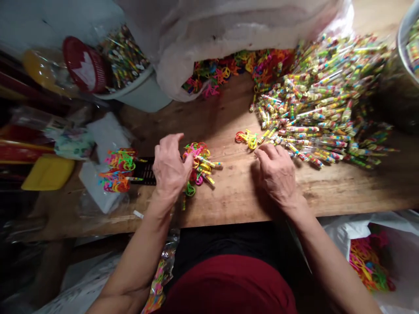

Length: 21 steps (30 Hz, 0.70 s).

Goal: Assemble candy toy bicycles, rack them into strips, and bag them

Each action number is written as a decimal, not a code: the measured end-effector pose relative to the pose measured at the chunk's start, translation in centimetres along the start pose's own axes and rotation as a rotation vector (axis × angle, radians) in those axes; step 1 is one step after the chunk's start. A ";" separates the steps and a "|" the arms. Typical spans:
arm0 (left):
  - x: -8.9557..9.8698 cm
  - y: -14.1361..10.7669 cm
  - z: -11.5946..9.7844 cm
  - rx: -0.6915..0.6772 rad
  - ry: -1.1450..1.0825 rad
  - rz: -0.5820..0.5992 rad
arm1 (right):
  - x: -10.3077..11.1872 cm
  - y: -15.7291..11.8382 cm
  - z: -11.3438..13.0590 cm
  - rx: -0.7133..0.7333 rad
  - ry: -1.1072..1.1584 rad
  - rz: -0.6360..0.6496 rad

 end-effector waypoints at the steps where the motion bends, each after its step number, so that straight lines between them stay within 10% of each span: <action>1: -0.1 0.1 -0.8 -0.047 0.033 -0.038 | -0.9 0.4 0.1 0.025 -0.083 0.039; 7: -6.8 1.3 -9.5 -0.388 -0.079 0.187 | -3.5 1.1 -0.2 0.101 -0.254 0.124; 11: -11.7 2.3 -13.2 -0.537 -0.061 0.390 | -0.5 0.3 -0.6 0.099 -0.022 -0.026; 16: -12.7 3.0 -11.7 -0.440 0.032 0.405 | 3.1 -3.4 -2.5 -0.183 0.467 -0.268; 21: -11.0 2.2 -8.2 -0.036 -0.431 0.528 | 0.8 -5.1 -0.5 -0.146 0.438 -0.080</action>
Point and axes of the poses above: each hand's wrist, its own y-axis towards the middle knuckle, its own x-axis out of the back of the hand, z = x × y, the point moved 10 cm from there along y, towards the middle knuckle, and after that the axes turned 3 degrees about x, right-handed, at the moved point
